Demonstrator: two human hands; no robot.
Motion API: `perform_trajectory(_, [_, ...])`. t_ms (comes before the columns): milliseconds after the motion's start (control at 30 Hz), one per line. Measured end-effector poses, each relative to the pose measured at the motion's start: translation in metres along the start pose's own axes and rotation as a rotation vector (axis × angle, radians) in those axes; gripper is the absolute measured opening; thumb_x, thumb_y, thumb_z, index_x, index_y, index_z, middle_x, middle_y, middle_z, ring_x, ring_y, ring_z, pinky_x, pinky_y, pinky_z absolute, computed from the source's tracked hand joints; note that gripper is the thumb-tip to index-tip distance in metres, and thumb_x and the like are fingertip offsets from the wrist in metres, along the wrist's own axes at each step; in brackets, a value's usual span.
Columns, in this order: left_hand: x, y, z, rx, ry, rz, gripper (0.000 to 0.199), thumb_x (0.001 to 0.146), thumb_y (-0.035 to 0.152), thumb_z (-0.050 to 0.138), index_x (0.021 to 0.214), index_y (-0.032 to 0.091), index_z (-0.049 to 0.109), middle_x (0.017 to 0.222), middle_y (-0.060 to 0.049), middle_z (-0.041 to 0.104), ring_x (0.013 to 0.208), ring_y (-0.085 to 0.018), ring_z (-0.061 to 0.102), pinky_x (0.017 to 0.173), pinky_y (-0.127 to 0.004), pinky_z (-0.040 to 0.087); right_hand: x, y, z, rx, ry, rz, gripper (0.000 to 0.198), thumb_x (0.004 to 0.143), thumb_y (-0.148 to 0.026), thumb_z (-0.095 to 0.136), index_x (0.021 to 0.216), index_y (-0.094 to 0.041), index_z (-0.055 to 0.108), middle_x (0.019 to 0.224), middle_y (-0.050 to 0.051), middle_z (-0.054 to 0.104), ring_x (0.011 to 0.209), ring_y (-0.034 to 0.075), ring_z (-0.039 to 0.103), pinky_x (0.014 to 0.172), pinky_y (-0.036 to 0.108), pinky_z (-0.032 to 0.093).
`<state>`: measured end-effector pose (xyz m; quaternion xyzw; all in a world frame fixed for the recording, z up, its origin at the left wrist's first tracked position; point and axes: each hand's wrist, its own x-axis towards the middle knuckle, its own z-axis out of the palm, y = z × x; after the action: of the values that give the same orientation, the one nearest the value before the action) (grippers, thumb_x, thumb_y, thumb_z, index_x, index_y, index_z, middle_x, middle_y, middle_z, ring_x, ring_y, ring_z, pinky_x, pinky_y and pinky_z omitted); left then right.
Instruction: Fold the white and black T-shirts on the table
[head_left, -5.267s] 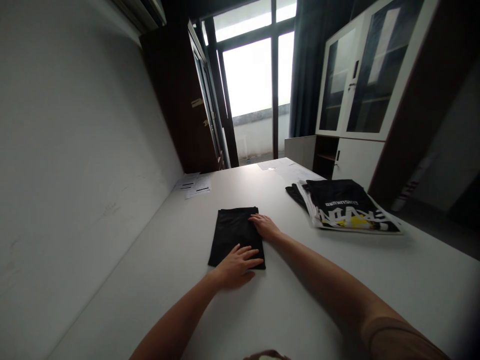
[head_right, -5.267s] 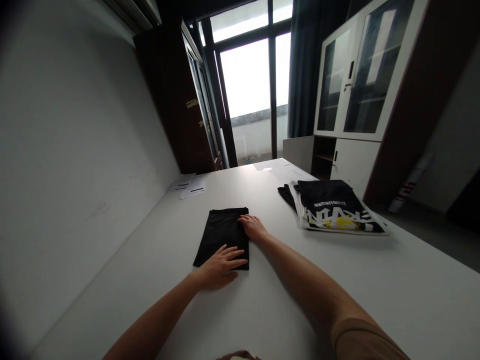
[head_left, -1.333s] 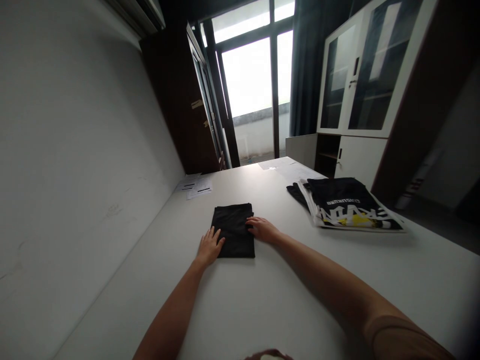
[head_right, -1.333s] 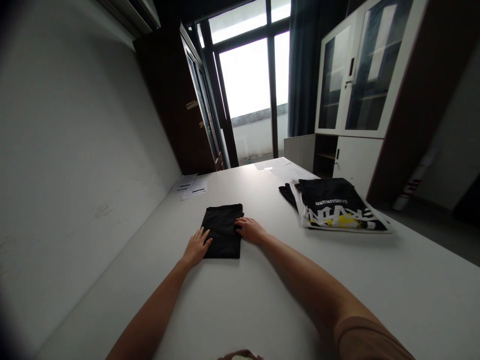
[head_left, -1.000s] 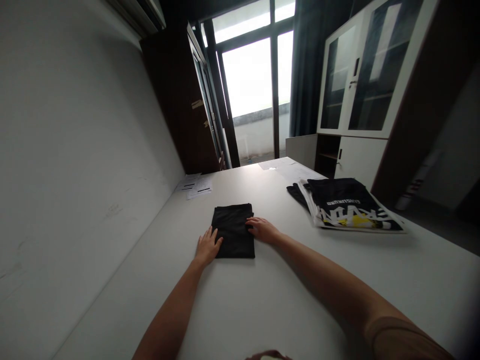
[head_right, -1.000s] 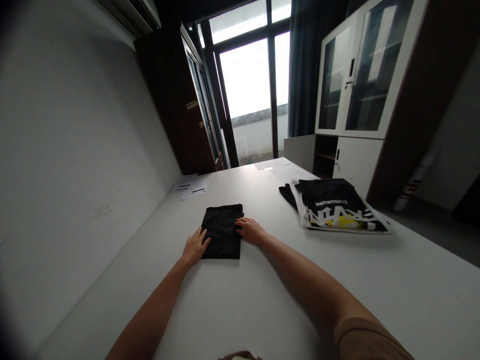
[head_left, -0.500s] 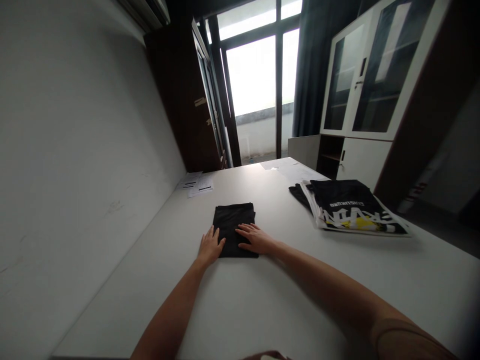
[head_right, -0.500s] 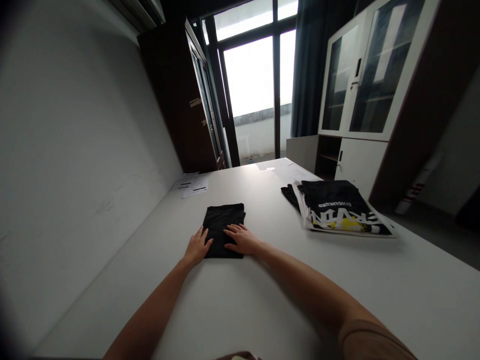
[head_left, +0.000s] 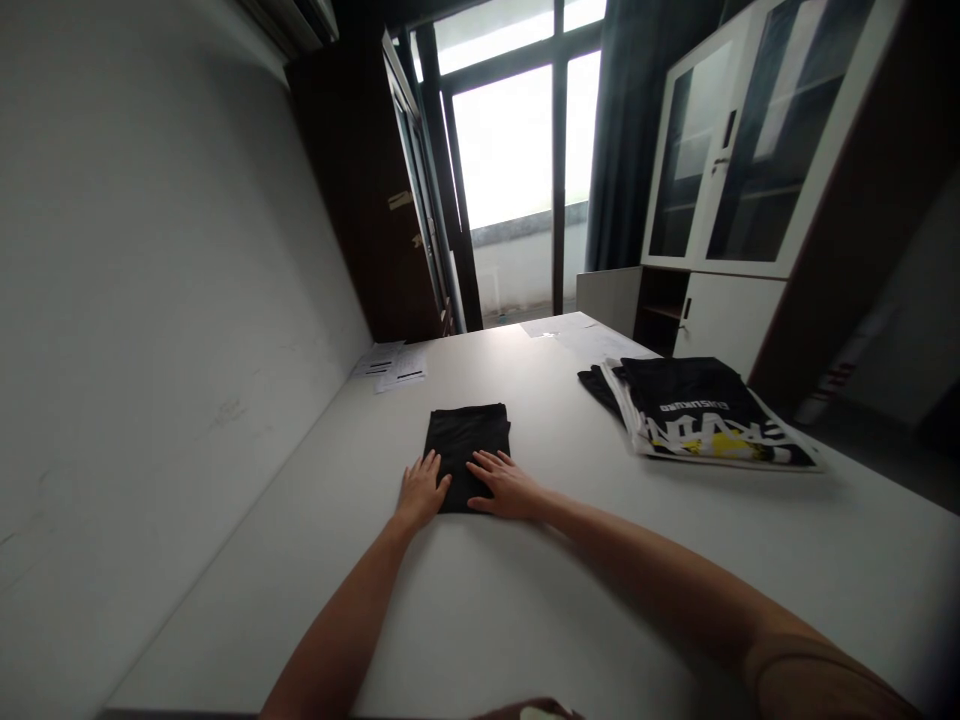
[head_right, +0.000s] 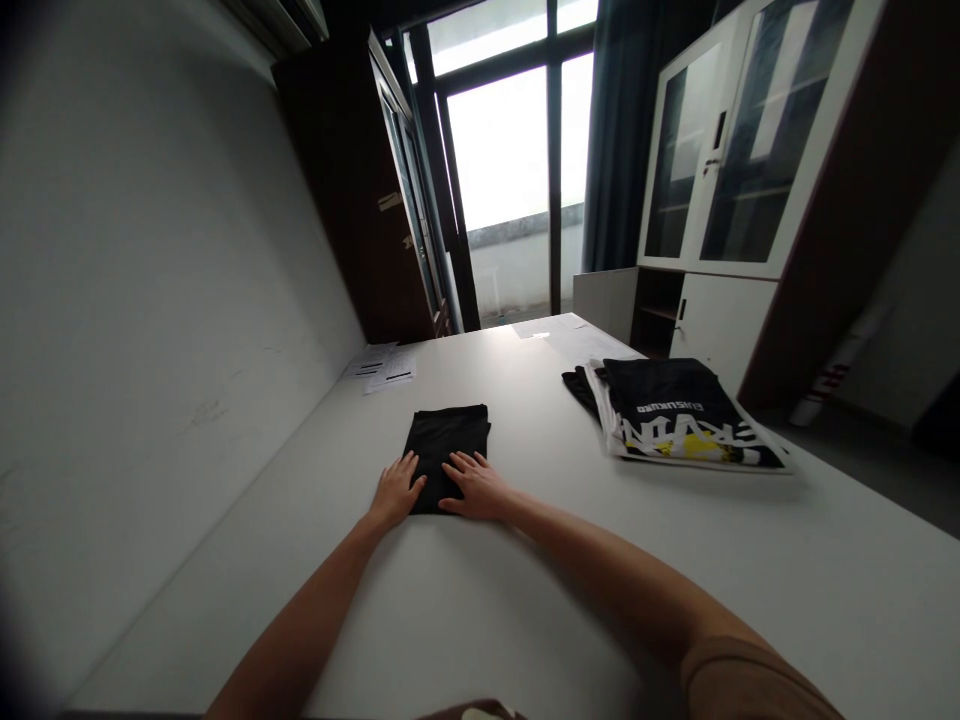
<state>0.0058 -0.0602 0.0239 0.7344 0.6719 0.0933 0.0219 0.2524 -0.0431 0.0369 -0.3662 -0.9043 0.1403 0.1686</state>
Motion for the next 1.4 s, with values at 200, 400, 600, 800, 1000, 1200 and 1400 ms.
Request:
perform_trajectory(200, [-0.001, 0.002, -0.001, 0.01, -0.008, -0.003, 0.064, 0.104, 0.053, 0.032, 0.16, 0.022, 0.037, 0.17, -0.006, 0.027, 0.155, -0.031, 0.026, 0.125, -0.052, 0.021, -0.001, 0.002, 0.0, 0.011, 0.003, 0.001, 0.093, 0.085, -0.079, 0.059, 0.159, -0.025, 0.043, 0.166, 0.013, 0.03, 0.153, 0.037, 0.027, 0.127, 0.055, 0.014])
perform_trajectory(400, [-0.001, 0.002, -0.002, 0.006, -0.005, 0.002, 0.062, 0.105, 0.052, 0.032, 0.159, 0.024, 0.039, 0.169, -0.006, 0.028, 0.155, -0.03, 0.027, 0.125, -0.051, 0.021, -0.001, 0.003, -0.002, 0.013, -0.011, -0.017, 0.097, 0.082, -0.079, 0.062, 0.16, -0.025, 0.041, 0.166, 0.013, 0.03, 0.154, 0.037, 0.026, 0.127, 0.056, 0.014])
perform_trajectory(600, [-0.001, 0.001, -0.001, 0.001, 0.003, 0.006, 0.062, 0.105, 0.052, 0.032, 0.159, 0.024, 0.039, 0.169, -0.006, 0.028, 0.154, -0.03, 0.027, 0.125, -0.051, 0.021, 0.0, 0.007, -0.006, 0.02, -0.025, -0.024, 0.096, 0.082, -0.079, 0.063, 0.16, -0.026, 0.041, 0.166, 0.012, 0.029, 0.154, 0.035, 0.025, 0.128, 0.054, 0.013])
perform_trajectory(800, [-0.001, 0.001, -0.001, 0.016, -0.004, 0.009, 0.063, 0.104, 0.052, 0.033, 0.159, 0.022, 0.039, 0.169, -0.006, 0.028, 0.155, -0.03, 0.026, 0.125, -0.051, 0.021, 0.001, 0.01, -0.006, 0.02, -0.027, -0.028, 0.091, 0.085, -0.078, 0.061, 0.16, -0.03, 0.041, 0.166, 0.009, 0.031, 0.154, 0.034, 0.026, 0.128, 0.053, 0.013])
perform_trajectory(1000, [0.0, 0.0, 0.001, 0.004, 0.006, 0.016, 0.062, 0.105, 0.052, 0.032, 0.159, 0.023, 0.039, 0.169, -0.007, 0.029, 0.154, -0.031, 0.027, 0.125, -0.05, 0.021, 0.004, 0.018, -0.002, 0.009, -0.009, -0.03, 0.082, 0.091, -0.072, 0.057, 0.159, -0.029, 0.042, 0.166, 0.009, 0.032, 0.154, 0.033, 0.028, 0.128, 0.053, 0.014])
perform_trajectory(1200, [0.0, -0.001, 0.003, 0.013, 0.016, 0.018, 0.062, 0.104, 0.052, 0.034, 0.158, 0.023, 0.04, 0.168, -0.006, 0.03, 0.154, -0.031, 0.028, 0.125, -0.051, 0.022, 0.01, 0.031, 0.0, -0.047, -0.013, 0.074, 0.077, 0.096, -0.07, 0.049, 0.159, -0.028, 0.042, 0.166, 0.007, 0.031, 0.156, 0.031, 0.023, 0.128, 0.05, 0.012])
perform_trajectory(1400, [-0.001, -0.001, 0.001, 0.011, 0.021, 0.029, 0.062, 0.104, 0.053, 0.034, 0.158, 0.023, 0.041, 0.168, -0.006, 0.031, 0.153, -0.031, 0.03, 0.124, -0.051, 0.024, 0.012, 0.047, -0.006, -0.068, 0.014, 0.209, 0.074, 0.098, -0.069, 0.045, 0.158, -0.026, 0.044, 0.167, 0.008, 0.028, 0.157, 0.031, 0.018, 0.127, 0.053, 0.011])
